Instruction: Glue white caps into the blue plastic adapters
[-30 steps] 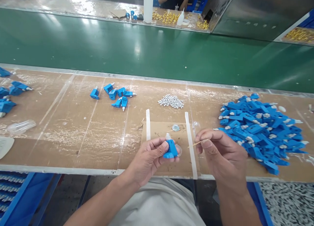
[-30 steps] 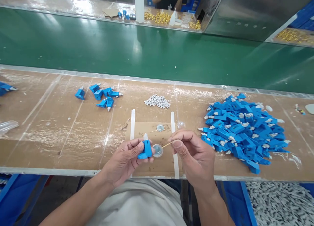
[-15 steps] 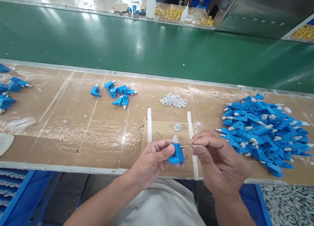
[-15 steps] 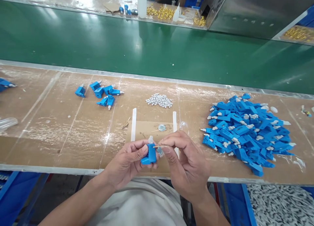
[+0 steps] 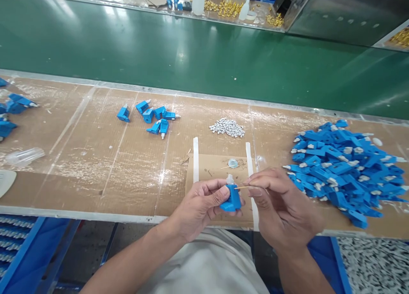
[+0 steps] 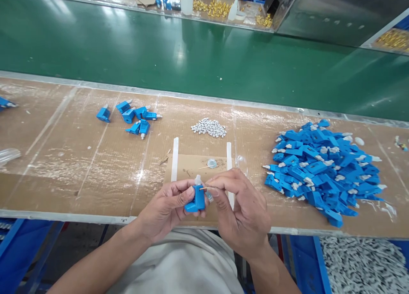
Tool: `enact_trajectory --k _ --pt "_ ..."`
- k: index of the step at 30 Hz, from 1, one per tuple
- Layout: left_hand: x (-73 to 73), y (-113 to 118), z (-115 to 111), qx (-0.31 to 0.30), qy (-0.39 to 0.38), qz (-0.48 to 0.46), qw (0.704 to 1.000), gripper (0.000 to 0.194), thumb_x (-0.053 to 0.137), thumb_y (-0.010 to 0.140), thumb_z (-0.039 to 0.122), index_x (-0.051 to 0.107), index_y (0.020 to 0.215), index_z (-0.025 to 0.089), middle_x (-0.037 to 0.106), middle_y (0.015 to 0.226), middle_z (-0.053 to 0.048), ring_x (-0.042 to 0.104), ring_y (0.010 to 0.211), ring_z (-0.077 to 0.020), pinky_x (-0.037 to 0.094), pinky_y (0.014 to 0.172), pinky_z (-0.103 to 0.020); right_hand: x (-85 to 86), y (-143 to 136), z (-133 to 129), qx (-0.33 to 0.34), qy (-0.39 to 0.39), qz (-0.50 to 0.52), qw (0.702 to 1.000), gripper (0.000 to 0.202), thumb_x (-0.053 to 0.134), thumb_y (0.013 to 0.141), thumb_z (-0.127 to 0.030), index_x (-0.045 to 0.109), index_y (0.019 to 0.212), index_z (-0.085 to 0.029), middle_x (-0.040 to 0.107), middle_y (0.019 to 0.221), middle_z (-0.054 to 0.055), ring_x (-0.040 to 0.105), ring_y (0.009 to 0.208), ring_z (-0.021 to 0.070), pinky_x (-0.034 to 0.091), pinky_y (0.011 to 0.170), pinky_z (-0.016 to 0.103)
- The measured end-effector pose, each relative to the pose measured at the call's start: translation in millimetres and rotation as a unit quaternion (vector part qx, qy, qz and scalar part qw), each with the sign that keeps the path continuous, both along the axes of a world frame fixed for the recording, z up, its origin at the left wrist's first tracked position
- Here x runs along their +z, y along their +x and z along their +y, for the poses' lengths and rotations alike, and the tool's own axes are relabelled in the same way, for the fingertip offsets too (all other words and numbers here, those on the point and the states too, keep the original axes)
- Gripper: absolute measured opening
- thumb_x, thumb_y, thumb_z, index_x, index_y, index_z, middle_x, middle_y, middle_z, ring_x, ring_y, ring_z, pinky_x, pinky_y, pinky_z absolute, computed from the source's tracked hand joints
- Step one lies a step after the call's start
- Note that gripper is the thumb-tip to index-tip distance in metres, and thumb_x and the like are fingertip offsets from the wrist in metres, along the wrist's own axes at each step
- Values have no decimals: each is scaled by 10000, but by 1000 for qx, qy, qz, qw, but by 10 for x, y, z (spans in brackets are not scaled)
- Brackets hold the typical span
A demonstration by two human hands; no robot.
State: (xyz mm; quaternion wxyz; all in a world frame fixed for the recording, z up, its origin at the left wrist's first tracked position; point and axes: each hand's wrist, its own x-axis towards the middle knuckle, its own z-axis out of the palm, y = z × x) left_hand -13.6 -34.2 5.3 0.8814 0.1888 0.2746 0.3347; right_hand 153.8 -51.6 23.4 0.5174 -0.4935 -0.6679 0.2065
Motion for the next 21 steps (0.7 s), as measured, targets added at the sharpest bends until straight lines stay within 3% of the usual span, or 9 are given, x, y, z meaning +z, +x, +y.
enact_trajectory --k 8,15,18,21 --pt "-39 -5 6 4 1 -17 1000 225 701 909 313 744 879 93 668 777 -64 663 703 -129 534 735 -229 48 29 -23 53 7 -72 996 236 610 909 -49 644 1028 -250 703 847 29 643 772 208 494 651 351" --pt "-104 -66 22 -17 -56 -51 997 247 739 881 302 742 1007 90 714 895 -94 728 715 -144 531 619 -164 43 126 -39 -24 -40 130 990 139 644 921 -124 706 961 -241 618 925 69 612 893 239 498 628 339" --pt "-129 -86 33 -20 -74 -64 995 251 757 866 290 742 1001 79 718 884 -100 730 708 -145 533 607 -156 -68 243 -88 -40 -75 72 994 90 664 923 -162 710 920 -239 610 939 67 605 926 241 489 687 349" --pt "-155 -101 40 -22 -77 -67 995 257 762 862 284 740 1005 71 726 880 -106 731 708 -143 527 603 -147 -225 295 -173 -12 -126 -17 992 90 651 944 -181 709 962 -248 618 959 54 603 909 220 480 716 341"
